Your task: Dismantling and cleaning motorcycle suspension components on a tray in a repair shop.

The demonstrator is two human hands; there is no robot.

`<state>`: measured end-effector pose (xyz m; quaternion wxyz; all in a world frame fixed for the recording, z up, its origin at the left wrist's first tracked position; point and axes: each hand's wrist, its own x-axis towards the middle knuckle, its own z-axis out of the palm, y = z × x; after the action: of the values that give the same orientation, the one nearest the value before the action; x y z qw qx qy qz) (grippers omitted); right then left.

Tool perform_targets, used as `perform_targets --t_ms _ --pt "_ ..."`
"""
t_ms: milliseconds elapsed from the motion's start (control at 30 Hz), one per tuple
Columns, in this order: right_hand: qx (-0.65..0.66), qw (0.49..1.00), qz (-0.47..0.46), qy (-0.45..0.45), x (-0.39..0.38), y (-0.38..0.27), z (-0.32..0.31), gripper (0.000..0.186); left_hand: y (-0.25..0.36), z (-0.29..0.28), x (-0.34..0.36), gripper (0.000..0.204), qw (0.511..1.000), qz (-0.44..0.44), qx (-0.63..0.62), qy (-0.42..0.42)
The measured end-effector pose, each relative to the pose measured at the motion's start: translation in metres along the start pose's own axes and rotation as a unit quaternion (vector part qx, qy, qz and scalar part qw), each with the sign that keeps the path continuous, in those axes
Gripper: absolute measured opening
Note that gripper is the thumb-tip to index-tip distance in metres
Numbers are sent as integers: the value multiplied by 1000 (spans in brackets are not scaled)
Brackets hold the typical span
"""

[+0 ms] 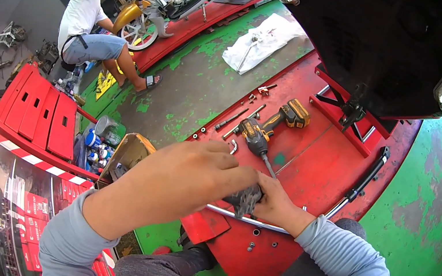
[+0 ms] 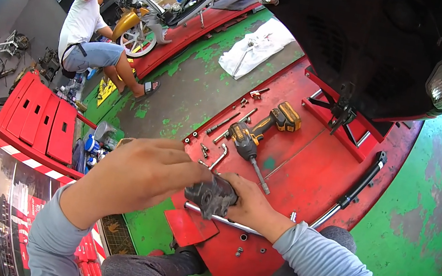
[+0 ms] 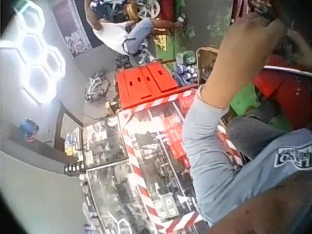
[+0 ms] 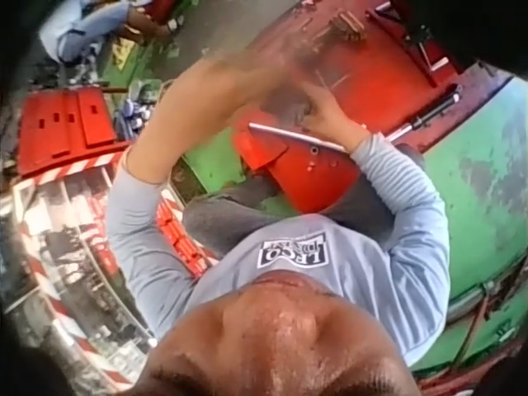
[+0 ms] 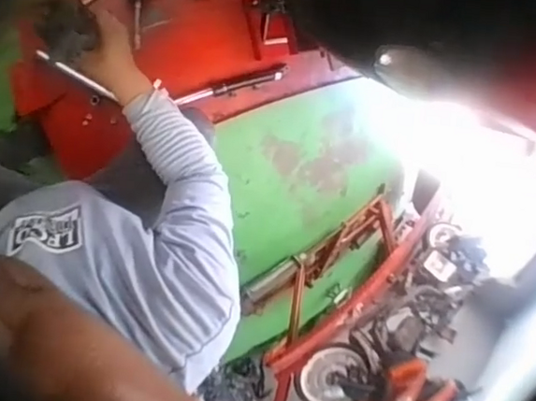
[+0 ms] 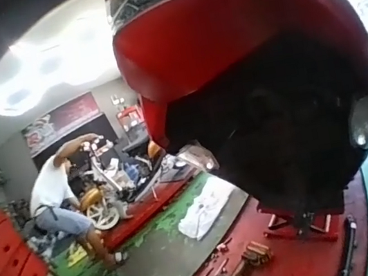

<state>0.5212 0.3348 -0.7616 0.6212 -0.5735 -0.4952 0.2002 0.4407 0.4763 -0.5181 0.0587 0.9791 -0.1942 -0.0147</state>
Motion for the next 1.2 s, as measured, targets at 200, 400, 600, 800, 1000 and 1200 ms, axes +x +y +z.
perform_targets --t_ms 200,400,600,800,1000,1200 --pt "7 1000 25 -3 4 -2 -1 57 5 4 -4 26 999 13 -41 14" --pt "19 1000 0 10 3 -5 2 54 -4 11 -12 30 992 -40 -103 68" --pt "42 999 22 21 9 -12 0 51 -7 55 -29 23 894 -179 -353 208" --pt "5 1000 26 -9 11 -2 -1 50 3 87 -32 19 863 -201 -334 322" --pt "6 999 -27 39 14 5 14 51 11 90 -37 17 850 -241 -302 358" --pt "100 994 -50 8 51 -1 25 53 7 67 -34 13 862 -195 -259 389"
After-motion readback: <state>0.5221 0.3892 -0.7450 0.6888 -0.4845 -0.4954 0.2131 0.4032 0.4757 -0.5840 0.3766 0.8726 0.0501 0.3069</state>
